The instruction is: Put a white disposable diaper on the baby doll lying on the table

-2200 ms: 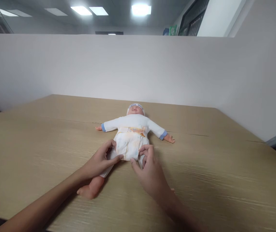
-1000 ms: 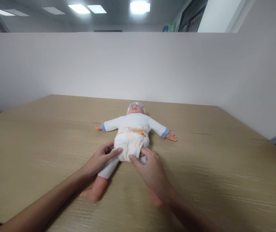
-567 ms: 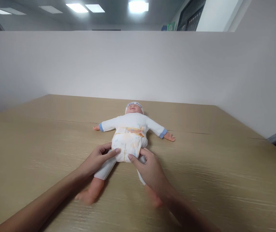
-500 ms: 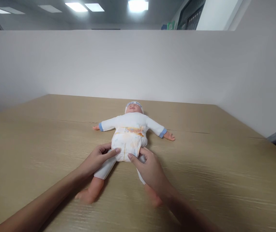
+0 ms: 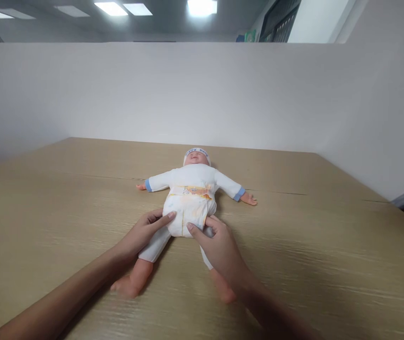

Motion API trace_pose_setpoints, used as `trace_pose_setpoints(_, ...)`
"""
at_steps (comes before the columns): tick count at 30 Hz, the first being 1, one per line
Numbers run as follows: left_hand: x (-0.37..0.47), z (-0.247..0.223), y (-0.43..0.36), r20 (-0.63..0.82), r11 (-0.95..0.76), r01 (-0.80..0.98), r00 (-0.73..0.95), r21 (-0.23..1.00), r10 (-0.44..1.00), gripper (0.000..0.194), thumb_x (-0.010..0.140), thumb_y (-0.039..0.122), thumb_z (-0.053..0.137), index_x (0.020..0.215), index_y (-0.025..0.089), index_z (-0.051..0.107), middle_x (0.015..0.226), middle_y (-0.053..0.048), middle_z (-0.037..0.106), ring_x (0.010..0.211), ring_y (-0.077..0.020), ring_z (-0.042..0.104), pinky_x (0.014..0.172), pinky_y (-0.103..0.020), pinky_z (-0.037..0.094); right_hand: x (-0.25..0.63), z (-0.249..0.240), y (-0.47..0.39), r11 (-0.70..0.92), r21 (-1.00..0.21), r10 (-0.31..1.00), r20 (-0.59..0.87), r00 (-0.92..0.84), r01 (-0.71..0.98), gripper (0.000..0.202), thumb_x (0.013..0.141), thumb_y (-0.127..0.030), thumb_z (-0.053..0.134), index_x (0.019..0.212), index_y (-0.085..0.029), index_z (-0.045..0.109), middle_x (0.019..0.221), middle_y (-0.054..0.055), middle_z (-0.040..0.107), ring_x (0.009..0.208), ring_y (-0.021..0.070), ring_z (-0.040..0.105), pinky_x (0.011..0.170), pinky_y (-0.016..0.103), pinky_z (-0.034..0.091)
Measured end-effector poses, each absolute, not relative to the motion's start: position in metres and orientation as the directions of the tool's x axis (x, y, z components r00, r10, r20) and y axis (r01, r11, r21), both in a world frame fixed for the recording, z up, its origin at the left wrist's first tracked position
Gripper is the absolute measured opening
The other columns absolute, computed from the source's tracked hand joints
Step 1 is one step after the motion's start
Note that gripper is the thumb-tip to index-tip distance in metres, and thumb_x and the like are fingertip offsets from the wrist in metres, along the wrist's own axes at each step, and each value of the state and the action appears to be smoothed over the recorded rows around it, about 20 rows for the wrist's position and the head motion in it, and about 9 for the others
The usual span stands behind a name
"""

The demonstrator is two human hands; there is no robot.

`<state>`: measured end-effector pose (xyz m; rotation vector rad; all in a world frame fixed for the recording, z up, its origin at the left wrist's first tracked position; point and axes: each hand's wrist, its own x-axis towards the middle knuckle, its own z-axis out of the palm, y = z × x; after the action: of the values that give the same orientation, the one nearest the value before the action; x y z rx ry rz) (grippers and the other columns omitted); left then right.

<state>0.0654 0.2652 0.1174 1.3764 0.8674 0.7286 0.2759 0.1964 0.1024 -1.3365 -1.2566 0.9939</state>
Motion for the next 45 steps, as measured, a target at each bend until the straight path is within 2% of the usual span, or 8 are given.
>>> trace_pose_setpoints(4, 0.065, 0.114, 0.268, -0.087, 0.081, 0.033, 0.518, 0.996, 0.851, 0.058, 0.092, 0.073, 0.071, 0.115, 0.022, 0.084, 0.116, -0.010, 0.083, 0.117, -0.0347, 0.071, 0.102, -0.045, 0.056, 0.276, 0.099, 0.197, 0.062, -0.993, 0.992, 0.073, 0.102, 0.101, 0.033, 0.092, -0.052, 0.079, 0.113, -0.027, 0.083, 0.124, 0.007, 0.083, 0.121, 0.0328, 0.075, 0.112, 0.049, 0.055)
trace_pose_setpoints(10, 0.067, 0.113, 0.268, -0.072, 0.053, 0.052, 0.499, 0.997, 0.863, 0.060, 0.091, 0.076, 0.070, 0.113, 0.022, 0.084, 0.115, -0.009, 0.083, 0.113, -0.0332, 0.072, 0.097, -0.041, 0.057, 0.277, 0.098, 0.198, 0.070, -0.977, 0.988, 0.095, 0.119, 0.201, 0.032, 0.094, -0.054, 0.076, 0.107, -0.026, 0.083, 0.123, 0.008, 0.082, 0.120, 0.0322, 0.075, 0.112, 0.048, 0.055)
trace_pose_setpoints(15, 0.068, 0.115, 0.266, -0.089, 0.100, 0.004, 0.492, 0.995, 0.866, 0.056, 0.089, 0.072, 0.076, 0.112, 0.022, 0.084, 0.116, -0.010, 0.084, 0.109, -0.0317, 0.074, 0.097, -0.041, 0.057, 0.278, 0.100, 0.199, 0.079, -0.993, 0.994, 0.084, 0.063, 0.083, 0.033, 0.095, -0.054, 0.076, 0.111, -0.027, 0.084, 0.133, 0.007, 0.080, 0.132, 0.0305, 0.070, 0.120, 0.047, 0.050)
trace_pose_setpoints(23, 0.068, 0.117, 0.265, -0.137, 0.165, -0.017, 0.482, 0.986, 0.866, 0.056, 0.087, 0.071, 0.079, 0.112, 0.021, 0.084, 0.115, -0.010, 0.084, 0.105, -0.0314, 0.076, 0.095, -0.041, 0.058, 0.278, 0.105, 0.197, 0.063, -0.998, 0.996, 0.065, 0.064, 0.025, 0.035, 0.093, -0.054, 0.078, 0.116, -0.028, 0.084, 0.138, 0.008, 0.079, 0.136, 0.0332, 0.069, 0.123, 0.053, 0.048)
trace_pose_setpoints(27, 0.067, 0.118, 0.265, -0.129, 0.152, -0.009, 0.483, 0.988, 0.866, 0.055, 0.088, 0.071, 0.078, 0.111, 0.022, 0.085, 0.114, -0.010, 0.084, 0.103, -0.0305, 0.076, 0.095, -0.041, 0.059, 0.275, 0.107, 0.196, 0.036, -0.999, 0.995, 0.036, 0.091, -0.008, 0.040, 0.091, -0.058, 0.079, 0.118, -0.028, 0.083, 0.130, 0.008, 0.083, 0.129, 0.0335, 0.074, 0.118, 0.052, 0.053)
trace_pose_setpoints(33, 0.066, 0.117, 0.266, -0.163, 0.179, 0.011, 0.474, 0.984, 0.865, 0.057, 0.085, 0.072, 0.079, 0.108, 0.021, 0.085, 0.107, -0.011, 0.085, 0.101, -0.0318, 0.075, 0.088, -0.041, 0.059, 0.275, 0.108, 0.198, -0.014, -1.000, 0.994, -0.015, 0.111, -0.006, 0.044, 0.087, -0.064, 0.079, 0.107, -0.026, 0.084, 0.119, 0.009, 0.085, 0.121, 0.0348, 0.076, 0.113, 0.052, 0.057)
trace_pose_setpoints(39, 0.066, 0.118, 0.265, -0.186, 0.197, 0.016, 0.420, 0.980, 0.889, 0.058, 0.086, 0.076, 0.075, 0.096, 0.019, 0.084, 0.102, -0.010, 0.084, 0.092, -0.0287, 0.074, 0.085, -0.039, 0.057, 0.276, 0.112, 0.197, -0.038, -0.999, 0.995, -0.037, 0.090, 0.008, 0.043, 0.088, -0.064, 0.076, 0.108, -0.026, 0.084, 0.121, 0.007, 0.085, 0.122, 0.0348, 0.075, 0.114, 0.052, 0.055)
trace_pose_setpoints(45, 0.066, 0.121, 0.264, -0.205, 0.207, 0.036, 0.391, 0.978, 0.897, 0.061, 0.086, 0.078, 0.073, 0.090, 0.018, 0.082, 0.094, -0.010, 0.083, 0.086, -0.0272, 0.070, 0.076, -0.036, 0.054, 0.279, 0.108, 0.199, -0.074, -0.997, 0.986, -0.073, 0.149, 0.003, 0.043, 0.090, -0.068, 0.073, 0.084, -0.026, 0.076, 0.104, 0.006, 0.084, 0.111, 0.0338, 0.075, 0.103, 0.046, 0.059)
